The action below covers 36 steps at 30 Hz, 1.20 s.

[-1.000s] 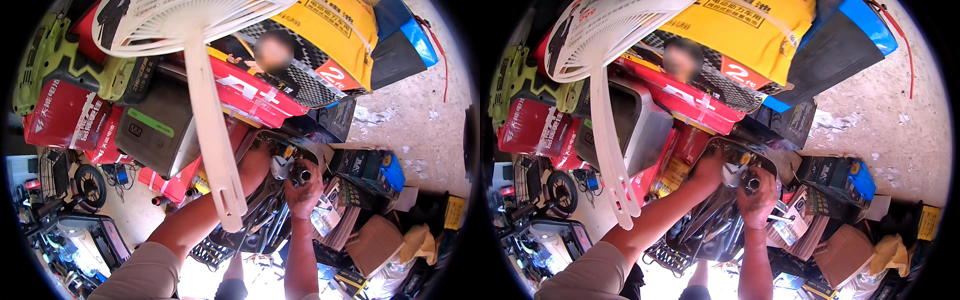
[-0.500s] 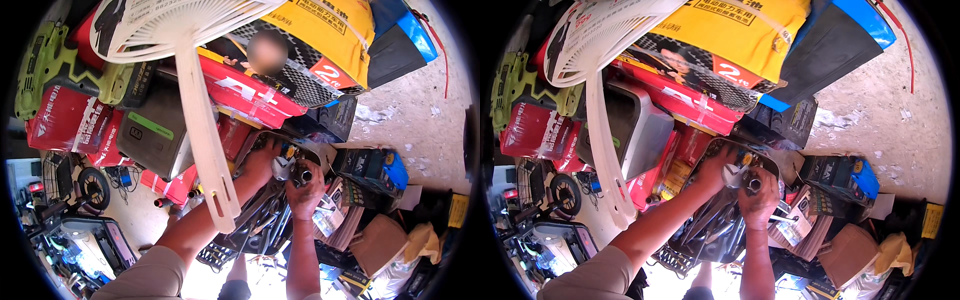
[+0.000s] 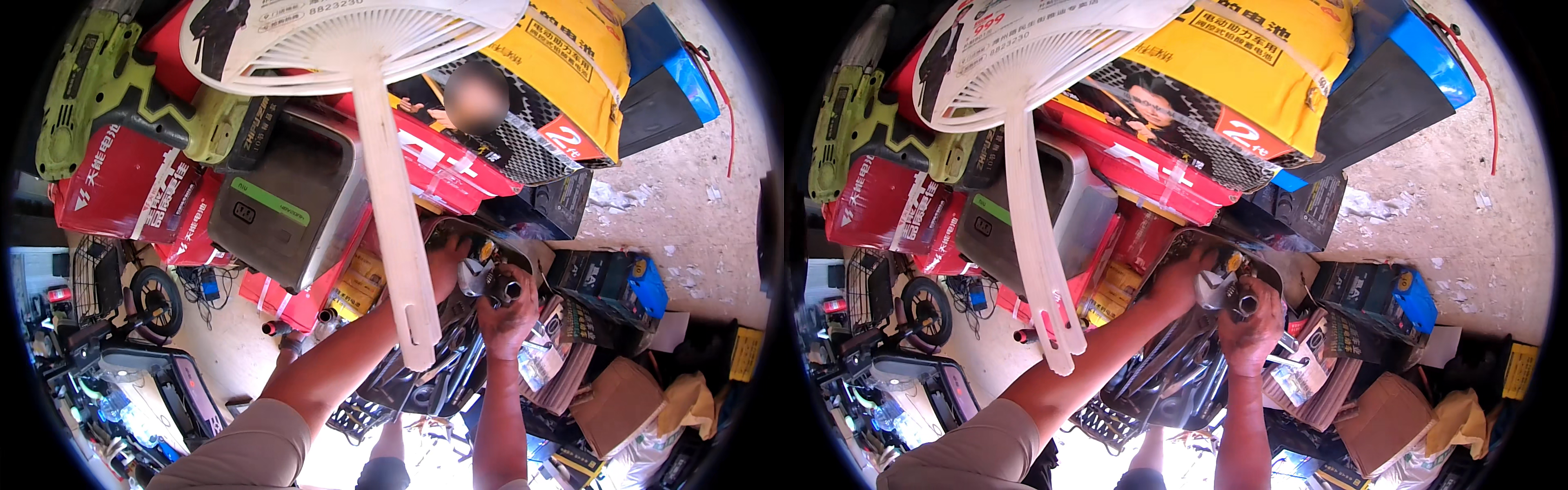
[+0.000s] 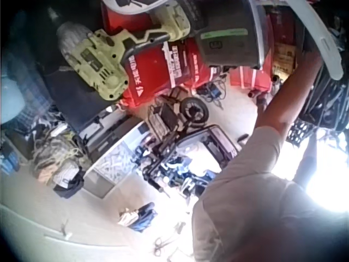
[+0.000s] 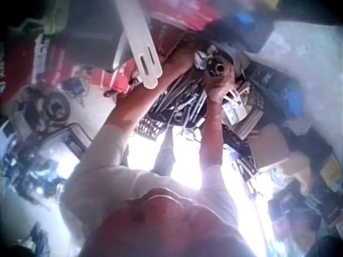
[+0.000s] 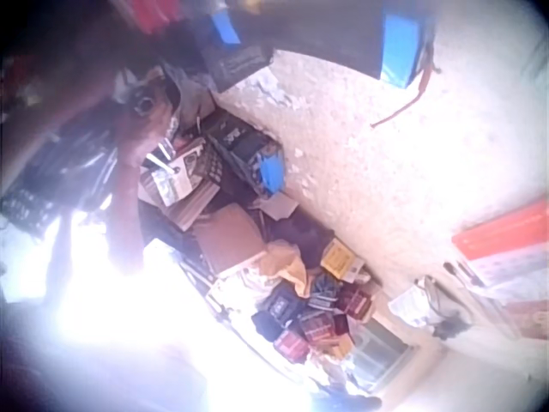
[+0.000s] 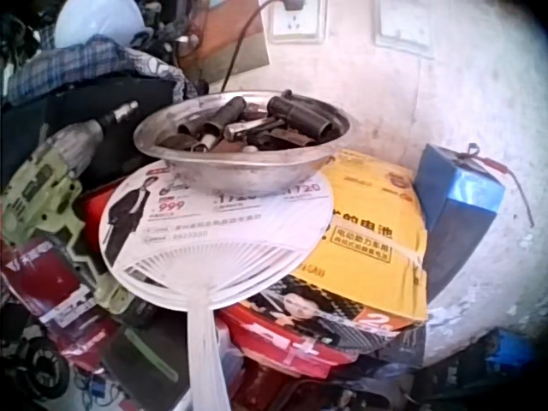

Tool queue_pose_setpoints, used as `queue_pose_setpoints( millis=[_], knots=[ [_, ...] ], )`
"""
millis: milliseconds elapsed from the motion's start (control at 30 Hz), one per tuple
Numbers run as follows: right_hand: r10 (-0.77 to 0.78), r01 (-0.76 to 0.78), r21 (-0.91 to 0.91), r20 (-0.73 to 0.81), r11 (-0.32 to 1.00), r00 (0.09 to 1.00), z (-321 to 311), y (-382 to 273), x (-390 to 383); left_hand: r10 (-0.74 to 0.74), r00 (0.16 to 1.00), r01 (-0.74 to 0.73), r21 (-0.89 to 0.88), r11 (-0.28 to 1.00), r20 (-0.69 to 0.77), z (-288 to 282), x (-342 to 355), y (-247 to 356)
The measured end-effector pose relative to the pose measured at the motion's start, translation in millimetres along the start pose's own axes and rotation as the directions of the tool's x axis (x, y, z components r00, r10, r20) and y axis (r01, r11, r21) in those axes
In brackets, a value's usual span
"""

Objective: The person picks up metal brackets, moves across a workshop, and reaches into a container of tools and parts to work on a motorcycle's internal frame.

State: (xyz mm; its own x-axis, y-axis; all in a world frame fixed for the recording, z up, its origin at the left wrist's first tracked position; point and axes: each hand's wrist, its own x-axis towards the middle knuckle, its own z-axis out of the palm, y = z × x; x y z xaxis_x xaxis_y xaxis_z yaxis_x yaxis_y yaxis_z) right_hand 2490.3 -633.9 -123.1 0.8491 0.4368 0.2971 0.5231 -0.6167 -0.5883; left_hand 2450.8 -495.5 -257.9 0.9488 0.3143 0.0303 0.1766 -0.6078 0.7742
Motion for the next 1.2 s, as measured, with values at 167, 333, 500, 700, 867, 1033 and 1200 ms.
queue_pose_setpoints(
  millis=[167, 333, 500, 700, 867, 1033, 1200],
  knots=[
    [-0.034, 0.034, 0.004, -0.027, 0.999, 0.999, 6, -1, 0, -0.081, 0.987, 0.042, 0.263, 0.964, 0.14, 16, 38, -3],
    [-0.009, 0.009, -0.011, -0.021, 1.0, 1.0, 5, 1, -1, -0.106, 0.99, 0.121, 0.167, 0.979, -0.094, -4, 7, 15],
    [-0.001, 0.001, 0.021, -0.021, 1.0, 1.0, 6, 3, -3, -0.248, 0.964, 0.232, 0.144, 0.962, 0.1, -41, -87, 43],
    [0.001, -0.002, -0.013, -0.009, 1.0, 1.0, 4, 0, -3, -0.191, 0.982, 0.189, 0.085, 0.978, 0.014, -89, -111, 69],
    [0.014, -0.014, -0.013, -0.009, 1.0, 1.0, 7, 0, -3, -0.236, 0.972, 0.236, -0.028, 0.971, 0.015, -57, -60, 53],
    [-0.012, 0.012, -0.023, -0.012, 1.0, 1.0, 7, -1, -2, -0.304, 0.945, 0.299, 0.059, 0.952, 0.121, -45, -68, 53],
    [0.039, -0.039, -0.054, -0.004, 0.998, 0.999, 4, 4, -4, -0.229, 0.966, 0.217, 0.104, 0.97, 0.123, -56, -65, 53]
  ],
)
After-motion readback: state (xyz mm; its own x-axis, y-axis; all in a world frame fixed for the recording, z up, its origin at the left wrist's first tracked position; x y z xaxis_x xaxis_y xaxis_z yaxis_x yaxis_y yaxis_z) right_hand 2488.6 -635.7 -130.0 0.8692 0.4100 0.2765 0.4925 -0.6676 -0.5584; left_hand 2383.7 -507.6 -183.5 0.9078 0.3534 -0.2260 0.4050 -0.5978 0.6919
